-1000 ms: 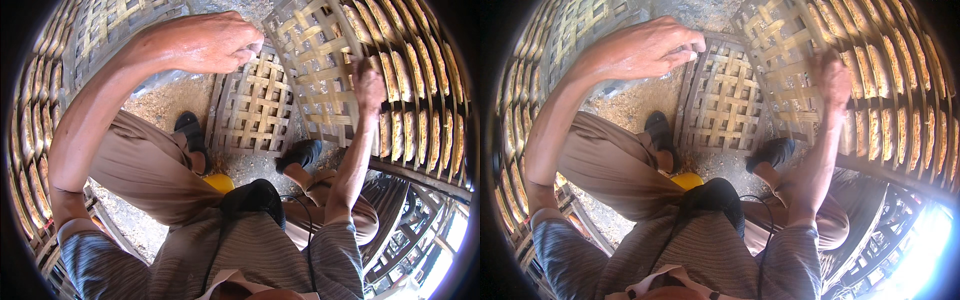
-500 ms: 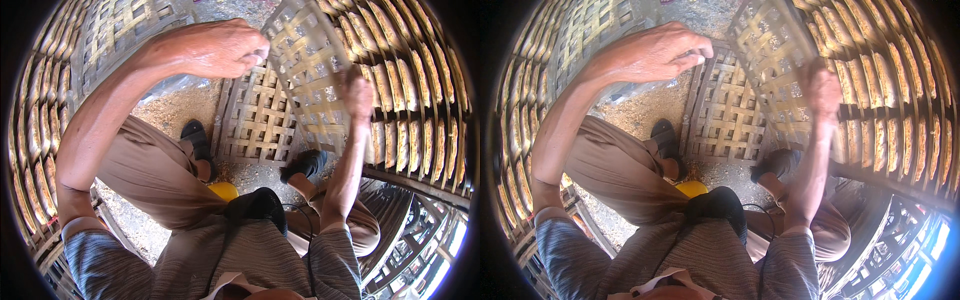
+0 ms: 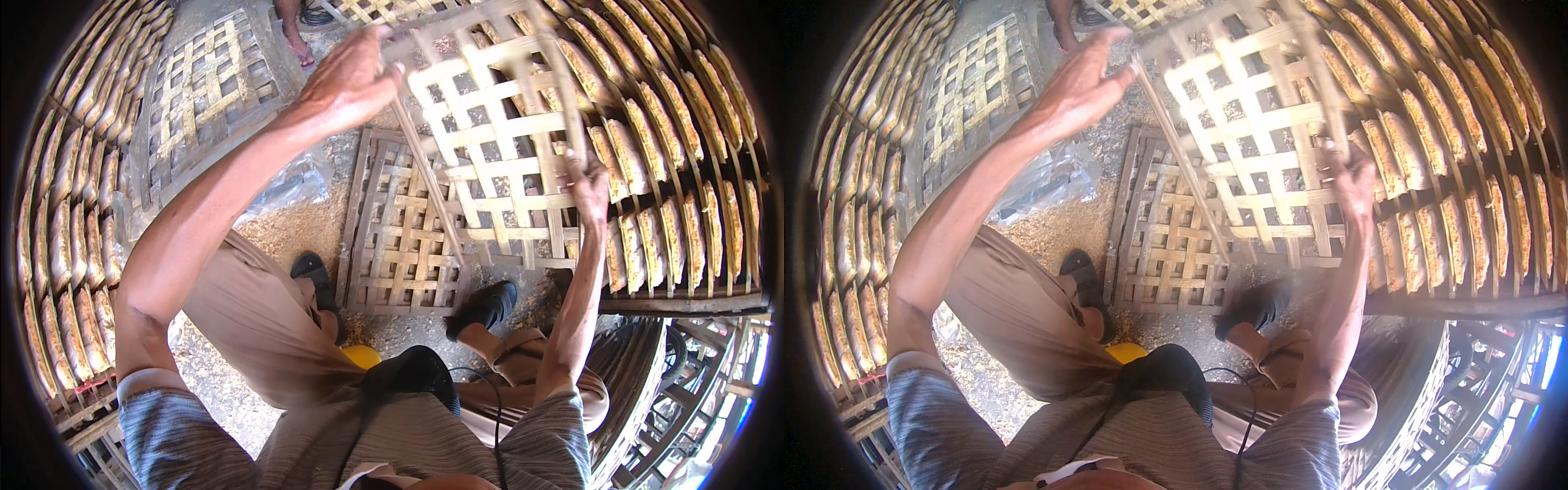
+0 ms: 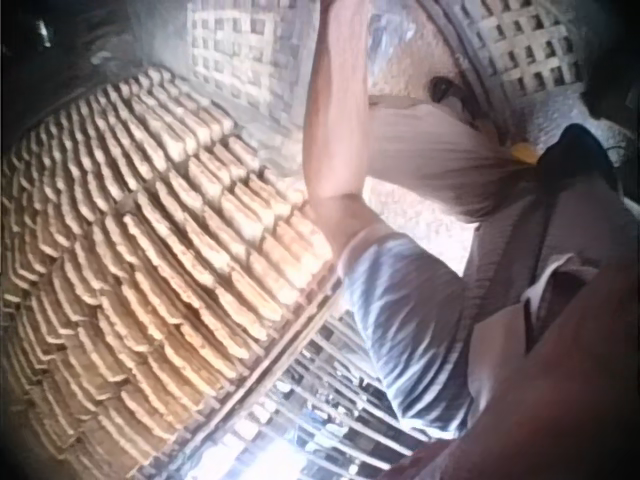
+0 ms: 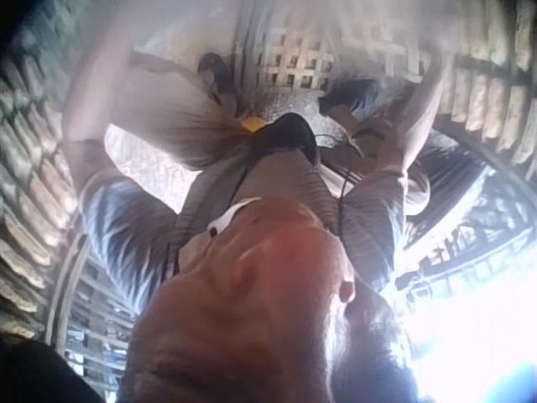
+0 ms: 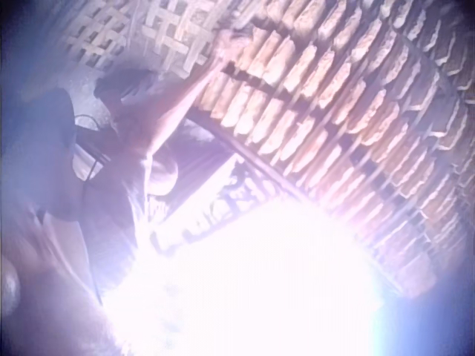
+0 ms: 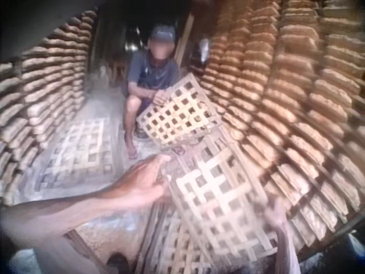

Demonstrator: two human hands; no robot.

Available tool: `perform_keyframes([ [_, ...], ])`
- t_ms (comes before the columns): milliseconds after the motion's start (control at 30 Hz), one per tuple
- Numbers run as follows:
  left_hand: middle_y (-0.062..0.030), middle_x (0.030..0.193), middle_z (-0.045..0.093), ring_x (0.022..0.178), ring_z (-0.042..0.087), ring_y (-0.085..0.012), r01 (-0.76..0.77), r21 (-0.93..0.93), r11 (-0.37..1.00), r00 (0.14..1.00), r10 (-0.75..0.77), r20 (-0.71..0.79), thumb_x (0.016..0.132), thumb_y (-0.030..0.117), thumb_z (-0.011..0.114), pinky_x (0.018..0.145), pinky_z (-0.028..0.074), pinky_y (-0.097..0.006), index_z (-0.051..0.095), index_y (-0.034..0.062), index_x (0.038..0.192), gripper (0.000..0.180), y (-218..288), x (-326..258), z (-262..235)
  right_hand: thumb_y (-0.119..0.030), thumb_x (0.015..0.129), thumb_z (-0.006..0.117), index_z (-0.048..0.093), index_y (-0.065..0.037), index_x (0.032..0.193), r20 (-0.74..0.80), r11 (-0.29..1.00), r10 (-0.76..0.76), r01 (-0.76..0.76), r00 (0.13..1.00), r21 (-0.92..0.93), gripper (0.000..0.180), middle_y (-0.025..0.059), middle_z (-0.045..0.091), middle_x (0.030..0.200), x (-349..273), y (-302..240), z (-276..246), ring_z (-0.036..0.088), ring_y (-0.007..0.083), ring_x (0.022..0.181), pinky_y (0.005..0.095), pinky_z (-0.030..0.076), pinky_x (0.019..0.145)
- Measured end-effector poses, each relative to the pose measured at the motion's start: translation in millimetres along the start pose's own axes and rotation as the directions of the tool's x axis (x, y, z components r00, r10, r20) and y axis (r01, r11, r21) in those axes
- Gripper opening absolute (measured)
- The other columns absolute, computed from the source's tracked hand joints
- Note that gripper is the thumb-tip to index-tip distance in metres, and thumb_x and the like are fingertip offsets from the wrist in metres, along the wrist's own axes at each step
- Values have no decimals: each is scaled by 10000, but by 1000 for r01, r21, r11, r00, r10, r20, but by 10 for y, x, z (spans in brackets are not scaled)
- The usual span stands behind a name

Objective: The person sits on the floor and assembles a square wooden lattice frame by hand, aligning and pressing the interlocking slats together. The person repeatedly lifts, rotates, and adjusts the lattice, then places it on the floor and handles a plastic bag before continuing to manipulate the lattice.

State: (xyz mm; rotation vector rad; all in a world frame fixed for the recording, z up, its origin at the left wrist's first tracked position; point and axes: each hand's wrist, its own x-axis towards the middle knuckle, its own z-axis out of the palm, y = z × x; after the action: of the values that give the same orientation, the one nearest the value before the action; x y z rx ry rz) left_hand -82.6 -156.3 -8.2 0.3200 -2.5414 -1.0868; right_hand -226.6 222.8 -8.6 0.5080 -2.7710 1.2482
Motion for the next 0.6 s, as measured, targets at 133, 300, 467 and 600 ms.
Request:
perform_keyframes([
  [133, -311, 1559, 388, 1406, 467, -426, 110, -44, 993, 990, -113, -82, 1015, 456, 569, 1199, 338, -619, 272, 32, 1565, 755, -74, 211, -102, -416, 996, 669, 674, 40, 1166, -91, 967, 52, -28, 995, 253, 487, 77, 682, 713, -89, -1, -353, 649, 141, 580, 289, 529, 546],
  [300, -252, 1436, 542, 1399, 483, -364, 19, -668, 744, 958, 177, 225, 1043, 508, 524, 1167, 423, -549, 515, -6, 1399, 625, -26, 188, -158, -359, 1006, 662, 658, -29, 976, -82, 799, 43, 15, 996, 601, 332, 76, 679, 676, -219, 60, -146, 636, 132, 525, 268, 508, 478],
  [467, -107, 944, 700, 989, 705, -238, -141, -740, 658, 990, 106, -94, 1080, 394, 531, 948, 594, -425, 644, 43, 964, 386, 308, 39, -77, -414, 1006, 641, 628, -46, 1222, -97, 799, 137, -53, 986, 599, 428, 79, 680, 1018, 40, 132, -285, 695, 194, 835, 359, 596, 690],
  [600, -21, 789, 559, 812, 705, -169, -137, -770, 623, 986, 10, -167, 1070, 461, 544, 781, 602, -303, 592, 71, 998, 399, 378, 83, -109, -397, 986, 673, 620, -16, 1192, 165, 805, -57, -52, 985, 590, 436, 86, 652, 1033, 408, -202, -634, 677, 210, 932, 417, 574, 849],
])
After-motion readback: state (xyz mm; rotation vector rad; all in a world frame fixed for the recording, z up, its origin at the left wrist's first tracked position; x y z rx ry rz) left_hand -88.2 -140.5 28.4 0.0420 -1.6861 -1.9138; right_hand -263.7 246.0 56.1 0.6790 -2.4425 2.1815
